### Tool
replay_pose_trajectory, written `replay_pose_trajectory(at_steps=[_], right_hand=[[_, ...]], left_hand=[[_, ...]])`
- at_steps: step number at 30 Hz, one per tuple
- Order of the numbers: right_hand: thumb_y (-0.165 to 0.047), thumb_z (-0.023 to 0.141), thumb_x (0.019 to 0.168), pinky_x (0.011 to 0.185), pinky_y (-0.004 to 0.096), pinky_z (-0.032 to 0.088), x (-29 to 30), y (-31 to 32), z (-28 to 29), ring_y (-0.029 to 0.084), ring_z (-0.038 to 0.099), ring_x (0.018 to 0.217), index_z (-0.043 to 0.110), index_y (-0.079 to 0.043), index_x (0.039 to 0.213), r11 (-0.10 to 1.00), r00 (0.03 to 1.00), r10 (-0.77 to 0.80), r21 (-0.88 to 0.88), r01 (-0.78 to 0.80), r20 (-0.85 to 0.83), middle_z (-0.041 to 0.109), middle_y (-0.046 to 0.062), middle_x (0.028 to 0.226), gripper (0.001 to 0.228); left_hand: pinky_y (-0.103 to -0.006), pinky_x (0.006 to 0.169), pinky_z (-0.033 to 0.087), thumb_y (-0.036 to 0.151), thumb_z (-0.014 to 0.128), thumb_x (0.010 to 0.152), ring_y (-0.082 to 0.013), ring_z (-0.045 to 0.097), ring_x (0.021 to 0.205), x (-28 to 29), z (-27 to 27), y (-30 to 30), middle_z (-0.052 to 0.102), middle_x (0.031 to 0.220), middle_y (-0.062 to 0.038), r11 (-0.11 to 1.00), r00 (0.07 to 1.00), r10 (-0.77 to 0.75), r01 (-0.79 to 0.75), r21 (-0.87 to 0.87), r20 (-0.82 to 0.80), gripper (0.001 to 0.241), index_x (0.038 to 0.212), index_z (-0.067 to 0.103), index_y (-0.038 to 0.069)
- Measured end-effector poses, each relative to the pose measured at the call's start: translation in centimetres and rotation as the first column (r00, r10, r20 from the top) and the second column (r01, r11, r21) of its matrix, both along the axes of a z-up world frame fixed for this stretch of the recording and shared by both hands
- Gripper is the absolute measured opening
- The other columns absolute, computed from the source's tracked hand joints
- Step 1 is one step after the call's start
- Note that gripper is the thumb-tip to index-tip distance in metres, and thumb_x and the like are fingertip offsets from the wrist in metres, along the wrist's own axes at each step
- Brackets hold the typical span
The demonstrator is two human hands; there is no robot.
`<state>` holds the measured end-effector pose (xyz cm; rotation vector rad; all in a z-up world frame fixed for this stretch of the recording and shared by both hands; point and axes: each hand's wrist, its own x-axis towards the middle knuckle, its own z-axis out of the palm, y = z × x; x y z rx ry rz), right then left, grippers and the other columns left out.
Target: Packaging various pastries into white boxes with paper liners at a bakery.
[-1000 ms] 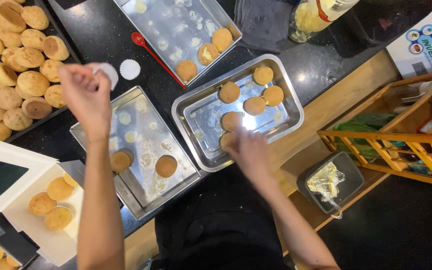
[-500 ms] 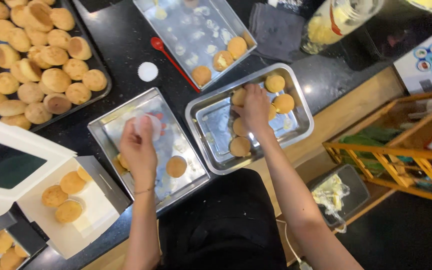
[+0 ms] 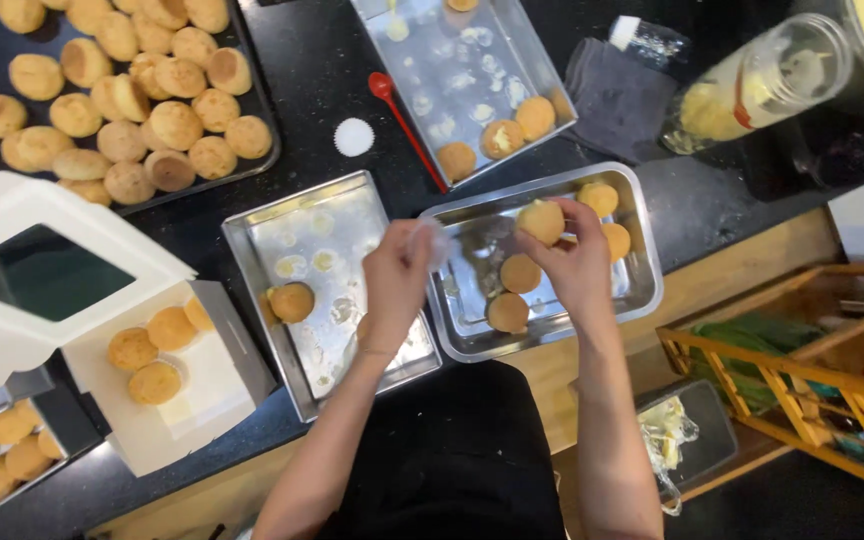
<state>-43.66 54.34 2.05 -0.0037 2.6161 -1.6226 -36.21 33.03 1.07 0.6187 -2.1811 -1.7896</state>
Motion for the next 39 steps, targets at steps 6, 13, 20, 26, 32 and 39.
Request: replay_pose_trajectory(at_steps=[6,13,20,26,32,39], right_hand=[[-0.004,0.082,0.084,0.099,0.028,0.054,5.4,-6.6,6.4,0.014,0.063,0.115,0.060,-0.003,0.137,0.842,0.934,0.313,-0.505,-0.189,0.171,0.065,0.005,0.125,0.057],[-0.006,0.087,0.076,0.090,0.033,0.059,9.8,-14.4,9.0,0.023,0.067,0.110,0.057,-0.003,0.139,0.936,0.926,0.349,0.011,-0.351,-0.148,0.062,0.012,0.123,0.070],[-0.009,0.090,0.075,0.084,0.035,0.058,14.6,-21.2,9.1,0.028,0.070,0.097,0.060,-0.004,0.130,0.873,0.845,0.484,0.188,-0.450,-0.225,0.068,0.013,0.119,0.063],[-0.006,0.087,0.075,0.090,0.038,0.057,19.5,-26.8,9.4,0.034,0.067,0.112,0.057,-0.004,0.136,0.770,0.736,0.636,0.244,-0.589,-0.231,0.062,0.017,0.132,0.067],[-0.013,0.085,0.080,0.082,0.035,0.057,23.5,-29.5,7.2,0.027,0.067,0.105,0.053,-0.004,0.142,0.785,0.795,0.603,0.128,-0.606,0.066,0.060,0.015,0.126,0.070],[-0.010,0.076,0.090,0.081,0.031,0.060,25.3,-29.9,4.8,0.019,0.070,0.107,0.058,-0.003,0.134,0.894,0.894,0.447,-0.028,-0.448,-0.013,0.063,0.011,0.133,0.047]], left_hand=[[-0.0297,0.061,0.051,0.020,0.067,0.101,-0.0145,0.063,0.061,1.2,4.1,0.5,0.069,0.073,-0.012,0.993,0.990,-0.005,0.020,-0.113,0.139,0.021,0.110,0.073,0.002],[-0.0256,0.065,0.050,0.024,0.055,0.110,-0.0049,0.057,0.075,7.4,3.8,-5.2,0.068,0.081,-0.003,0.946,0.995,0.101,-0.096,0.309,0.001,0.033,0.109,0.074,-0.003],[-0.0211,0.078,0.051,0.030,0.049,0.109,0.0019,0.059,0.087,13.3,7.7,-10.9,0.071,0.097,0.008,0.963,0.959,0.219,-0.182,0.200,-0.182,0.038,0.119,0.069,-0.001],[-0.0212,0.064,0.055,0.017,0.083,0.080,-0.0035,0.060,0.073,19.0,7.5,-15.4,0.072,0.096,-0.003,0.920,0.969,0.242,-0.243,0.307,0.042,0.055,0.129,0.064,-0.001],[-0.0234,0.065,0.049,0.022,0.083,0.088,-0.0080,0.058,0.075,25.6,-0.7,-22.8,0.076,0.104,-0.005,0.985,0.982,0.104,-0.123,0.122,0.155,0.050,0.131,0.069,0.002],[-0.0334,0.077,0.056,0.031,0.079,0.090,-0.0197,0.069,0.086,25.2,-6.8,-26.0,0.071,0.103,-0.010,0.992,0.950,-0.127,0.120,0.042,0.286,0.051,0.130,0.061,0.006]])
